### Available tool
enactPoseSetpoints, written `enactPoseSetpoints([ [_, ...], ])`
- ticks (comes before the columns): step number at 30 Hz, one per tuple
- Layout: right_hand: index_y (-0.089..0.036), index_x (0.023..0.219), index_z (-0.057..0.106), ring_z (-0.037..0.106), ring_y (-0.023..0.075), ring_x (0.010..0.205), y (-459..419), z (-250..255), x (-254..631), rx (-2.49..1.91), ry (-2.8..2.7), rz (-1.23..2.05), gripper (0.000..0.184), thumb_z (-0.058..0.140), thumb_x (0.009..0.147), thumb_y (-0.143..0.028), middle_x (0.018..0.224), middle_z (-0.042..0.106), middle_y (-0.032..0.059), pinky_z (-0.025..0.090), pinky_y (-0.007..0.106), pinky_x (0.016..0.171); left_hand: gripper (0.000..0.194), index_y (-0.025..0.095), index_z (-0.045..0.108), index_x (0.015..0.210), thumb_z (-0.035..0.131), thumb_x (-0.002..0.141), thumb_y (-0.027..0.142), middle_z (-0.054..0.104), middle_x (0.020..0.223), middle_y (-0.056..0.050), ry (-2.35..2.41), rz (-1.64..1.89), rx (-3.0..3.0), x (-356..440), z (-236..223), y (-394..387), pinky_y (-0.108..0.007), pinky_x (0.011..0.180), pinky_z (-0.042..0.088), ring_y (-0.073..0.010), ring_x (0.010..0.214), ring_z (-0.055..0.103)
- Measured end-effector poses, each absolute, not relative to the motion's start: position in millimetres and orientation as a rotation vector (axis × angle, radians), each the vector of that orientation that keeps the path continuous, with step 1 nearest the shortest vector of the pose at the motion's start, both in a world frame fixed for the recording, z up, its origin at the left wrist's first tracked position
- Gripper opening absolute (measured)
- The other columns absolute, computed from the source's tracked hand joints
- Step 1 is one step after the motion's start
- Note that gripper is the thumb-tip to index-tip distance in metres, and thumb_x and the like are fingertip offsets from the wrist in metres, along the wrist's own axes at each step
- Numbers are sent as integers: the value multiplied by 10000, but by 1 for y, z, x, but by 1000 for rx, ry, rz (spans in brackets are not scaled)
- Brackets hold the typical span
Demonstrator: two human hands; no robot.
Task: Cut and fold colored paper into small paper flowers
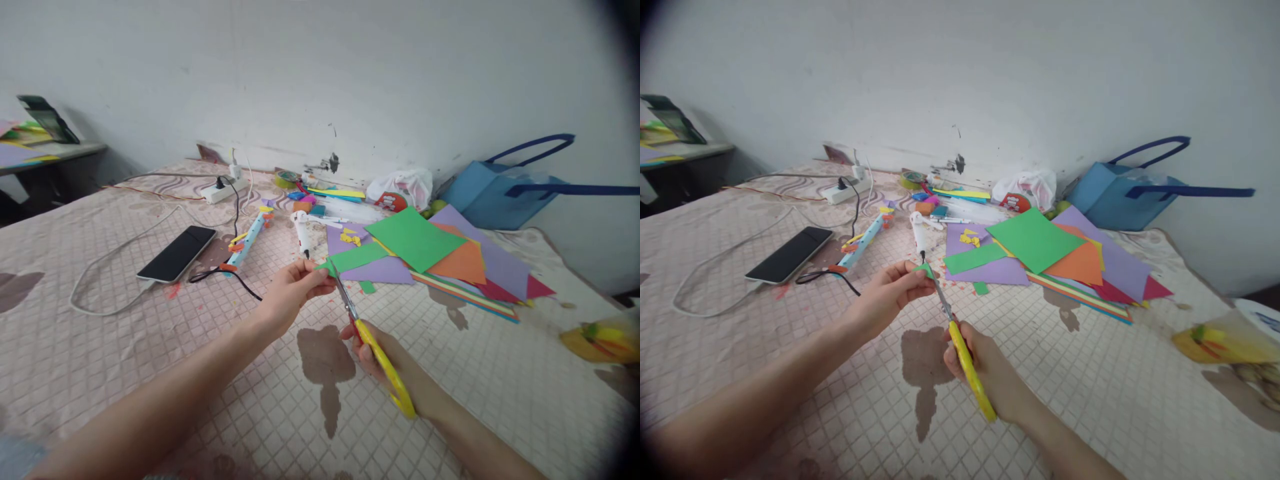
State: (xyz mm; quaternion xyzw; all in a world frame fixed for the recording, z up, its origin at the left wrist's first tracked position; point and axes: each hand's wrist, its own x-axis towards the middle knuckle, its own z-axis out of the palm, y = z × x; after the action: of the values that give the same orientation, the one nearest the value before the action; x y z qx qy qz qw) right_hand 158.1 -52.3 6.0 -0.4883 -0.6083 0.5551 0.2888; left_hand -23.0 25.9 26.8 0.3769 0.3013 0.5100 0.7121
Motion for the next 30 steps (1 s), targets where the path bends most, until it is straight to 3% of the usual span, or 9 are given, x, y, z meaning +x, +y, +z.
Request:
enactPoseSetpoints([
  [15,-217,946,504,320,103,506,-52,1,161,-1298,-1611,1508,344,447,844,-541,595,381,-46,240,241,476,151,134,556,722,683,742,215,691,739,-35,662,1128,854,-24,26,26,-275,769,508,-110,688,646],
  [30,-208,820,508,303,96,506,-49,3,157,-1374,-1604,1447,513,432,748,-710,638,375,-29,245,229,436,149,132,556,720,683,741,208,688,725,-37,684,1124,840,-24,26,27,-281,767,503,-112,674,643],
])
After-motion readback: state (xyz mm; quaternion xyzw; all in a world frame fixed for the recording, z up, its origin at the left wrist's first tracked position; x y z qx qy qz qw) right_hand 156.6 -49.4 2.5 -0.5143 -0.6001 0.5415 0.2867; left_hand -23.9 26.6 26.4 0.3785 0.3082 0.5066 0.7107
